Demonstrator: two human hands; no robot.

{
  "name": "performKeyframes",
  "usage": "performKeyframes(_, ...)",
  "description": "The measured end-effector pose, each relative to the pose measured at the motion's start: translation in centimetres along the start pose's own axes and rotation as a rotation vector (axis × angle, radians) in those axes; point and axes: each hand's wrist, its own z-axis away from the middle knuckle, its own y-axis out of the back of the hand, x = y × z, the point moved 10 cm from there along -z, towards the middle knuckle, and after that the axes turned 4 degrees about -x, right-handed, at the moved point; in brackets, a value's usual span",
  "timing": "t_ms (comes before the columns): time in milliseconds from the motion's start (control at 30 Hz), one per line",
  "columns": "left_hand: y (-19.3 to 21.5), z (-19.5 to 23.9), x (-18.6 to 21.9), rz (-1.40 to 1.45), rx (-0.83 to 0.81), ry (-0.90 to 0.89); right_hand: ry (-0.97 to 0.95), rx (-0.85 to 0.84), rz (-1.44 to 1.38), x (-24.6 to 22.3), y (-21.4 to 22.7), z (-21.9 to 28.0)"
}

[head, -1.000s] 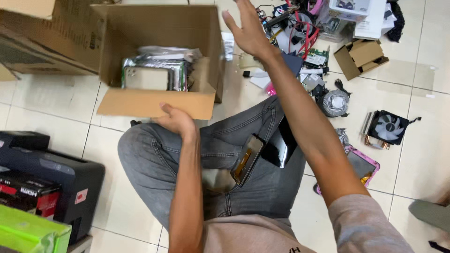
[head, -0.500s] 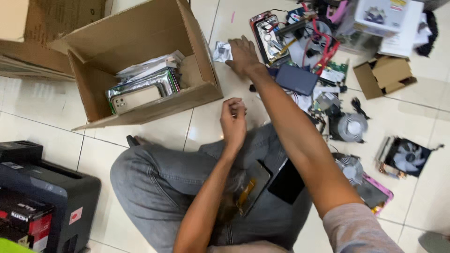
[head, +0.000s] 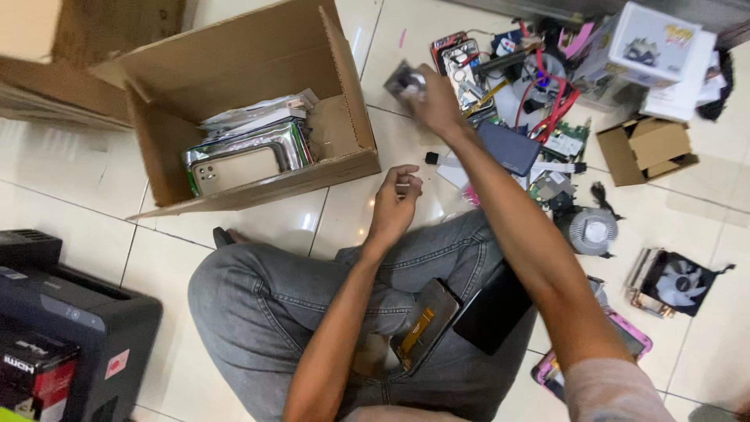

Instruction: The person sits on the floor and organizes various electronic components and accessories into a cardboard box. They handle items such as phone cases, small circuit boards, and packaged parts, placing them into the box or arranging them on the floor.

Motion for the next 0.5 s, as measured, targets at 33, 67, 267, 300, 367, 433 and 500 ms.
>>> performKeyframes(33,0.0,1.3,1.8,-0.021,-0.044,-0.041,0.034,-0.001,-0.004,-0.1,1.2,1.4)
performKeyframes(67,0.0,2.8,3.5,-0.043,-0.087,-0.083,0.068,-0.003,-0.008,-0.2,2.5,2.8)
performKeyframes(267,3.3,12.6,15.6,-0.043,0.090,-0.431,0.148,-0.192,-0.139,-10.3,8.5,17.7)
performKeyframes(300,3.6,13.4,16.5,-0.040,0.096,-0.439,0.157,-0.193,-0.133,-10.9,8.4,18.6)
performKeyframes(367,4.0,15.5,19.1,-0.031,0.080,-0.570,0.123,-0.286,-0.247,-11.9,7.2,20.1)
performKeyframes(433,4.5,15.5,17.9,0.087,0.050,-0.546,0.152,-0.278,-0.261,-13.5,6.7,20.6)
performKeyframes(500,5.1,15.2,16.7,0.203,0.018,-0.517,0.176,-0.273,-0.279,-15.6,6.3,21.2)
